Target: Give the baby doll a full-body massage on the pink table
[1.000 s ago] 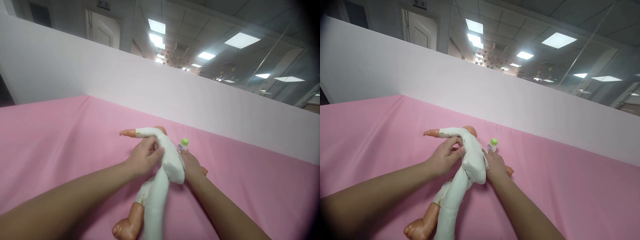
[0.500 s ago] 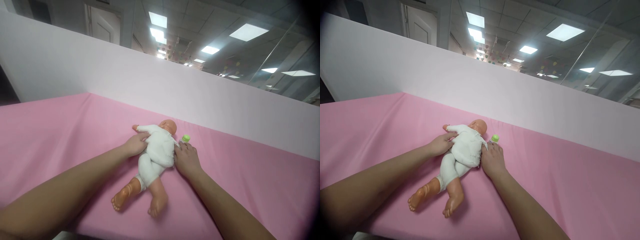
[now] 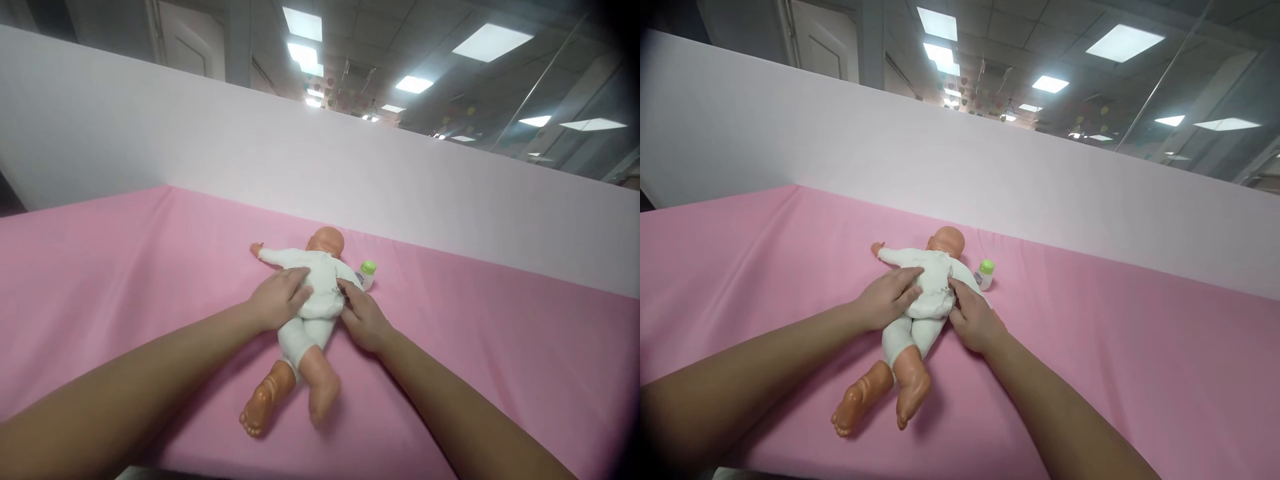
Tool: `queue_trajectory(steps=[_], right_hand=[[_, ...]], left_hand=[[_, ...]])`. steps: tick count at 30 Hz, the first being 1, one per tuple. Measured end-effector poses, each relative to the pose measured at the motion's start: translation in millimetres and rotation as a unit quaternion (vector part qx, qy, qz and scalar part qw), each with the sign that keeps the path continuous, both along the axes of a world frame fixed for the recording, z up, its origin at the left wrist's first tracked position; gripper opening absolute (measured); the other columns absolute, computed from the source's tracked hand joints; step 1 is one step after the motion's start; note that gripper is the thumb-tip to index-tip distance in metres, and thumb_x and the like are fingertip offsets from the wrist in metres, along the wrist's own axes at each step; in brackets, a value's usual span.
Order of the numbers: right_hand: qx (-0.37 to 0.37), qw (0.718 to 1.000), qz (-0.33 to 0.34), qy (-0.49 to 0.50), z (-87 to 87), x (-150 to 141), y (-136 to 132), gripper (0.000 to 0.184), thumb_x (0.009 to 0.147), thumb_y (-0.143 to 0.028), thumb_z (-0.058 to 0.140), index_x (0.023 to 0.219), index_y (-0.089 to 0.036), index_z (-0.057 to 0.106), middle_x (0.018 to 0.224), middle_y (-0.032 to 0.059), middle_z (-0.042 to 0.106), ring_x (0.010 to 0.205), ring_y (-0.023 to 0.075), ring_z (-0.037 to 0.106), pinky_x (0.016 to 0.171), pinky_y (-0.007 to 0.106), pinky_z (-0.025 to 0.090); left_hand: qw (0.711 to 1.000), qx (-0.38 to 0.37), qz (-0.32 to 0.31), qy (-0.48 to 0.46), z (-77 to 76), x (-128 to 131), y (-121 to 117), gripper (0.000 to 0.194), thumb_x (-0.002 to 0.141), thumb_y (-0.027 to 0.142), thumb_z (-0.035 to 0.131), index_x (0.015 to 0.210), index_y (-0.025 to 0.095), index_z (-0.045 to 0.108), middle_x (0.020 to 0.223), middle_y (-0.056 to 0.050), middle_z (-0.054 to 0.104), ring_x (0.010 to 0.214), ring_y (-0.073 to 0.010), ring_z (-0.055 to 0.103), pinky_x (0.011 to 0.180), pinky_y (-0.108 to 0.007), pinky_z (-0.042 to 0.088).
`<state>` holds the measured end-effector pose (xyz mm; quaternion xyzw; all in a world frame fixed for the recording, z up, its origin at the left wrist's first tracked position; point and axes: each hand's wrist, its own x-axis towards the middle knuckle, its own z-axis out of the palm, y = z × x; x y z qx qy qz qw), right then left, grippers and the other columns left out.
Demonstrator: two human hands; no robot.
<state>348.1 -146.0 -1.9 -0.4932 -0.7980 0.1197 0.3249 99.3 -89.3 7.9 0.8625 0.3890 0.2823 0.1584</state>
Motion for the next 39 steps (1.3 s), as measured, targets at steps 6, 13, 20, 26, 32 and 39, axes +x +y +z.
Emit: queue_trajectory(steps=[6,13,20,26,32,39], right_hand=[[-0.064,0.997,0.013,-0.034,-10.3,-8,-6,0.105,0.089,-0.059,0.068,0.166,-0.023,0.007,0.173,0.0137,0.014,0.159,0.0349,0.013,0.125,0.06,0.02],[-0.14,0.99,-0.005,-0.018,-7.5,-10,-8,0.13,0.069,-0.065,0.084,0.166,-0.031,0.004,0.174,0.0116,0.007,0.16,0.033,0.008,0.126,0.058,0.022],[-0.172,0.984,0.042,-0.023,5.3,5,-3,0.131,0.065,-0.058,0.09,0.166,-0.032,0.01,0.174,0.0091,0.01,0.16,0.0348,0.01,0.127,0.057,0.02],[-0.19,0.981,0.037,-0.017,8.2,6,0,0.133,0.062,-0.058,0.091,0.166,-0.031,0.014,0.173,0.0084,0.014,0.159,0.0374,0.012,0.127,0.056,0.019],[-0.207,0.978,0.038,0.008,-4.5,4,7,0.136,0.063,-0.059,0.091,0.166,-0.027,0.009,0.174,0.01,0.005,0.161,0.0318,0.006,0.129,0.051,0.016],[-0.167,0.985,0.017,0.034,-8.0,-1,-7,0.116,0.073,-0.057,0.085,0.165,-0.029,0.02,0.173,0.011,0.013,0.16,0.033,0.013,0.127,0.056,0.02]], left_hand=[[0.994,-0.091,-0.052,0.009,-8.6,-5,4,0.113,0.075,0.073,0.072,0.164,0.019,0.028,0.169,-0.017,0.027,0.153,-0.0462,0.024,0.122,-0.055,0.024],[0.985,-0.115,-0.106,0.074,-4.7,-20,13,0.146,0.053,0.066,0.088,0.167,0.02,0.008,0.173,-0.018,0.008,0.156,-0.0466,0.014,0.124,-0.055,0.022],[0.992,-0.05,-0.12,0.0,-18.4,-25,20,0.142,0.053,0.07,0.085,0.166,0.019,0.017,0.17,-0.017,0.023,0.152,-0.0437,0.028,0.123,-0.053,0.026],[0.98,-0.099,-0.13,0.114,-10.8,-23,22,0.155,0.055,0.066,0.089,0.166,0.017,-0.007,0.173,-0.019,-0.002,0.157,-0.0455,0.009,0.125,-0.053,0.022],[0.987,-0.065,-0.087,0.118,-22.3,-13,17,0.153,0.059,0.068,0.086,0.166,0.014,-0.01,0.172,-0.023,-0.005,0.158,-0.0437,0.006,0.125,-0.052,0.024],[0.996,0.004,-0.041,0.083,-12.7,-19,-3,0.115,0.072,0.077,0.072,0.16,0.017,0.03,0.161,-0.02,0.04,0.144,-0.0416,0.044,0.116,-0.052,0.038]])
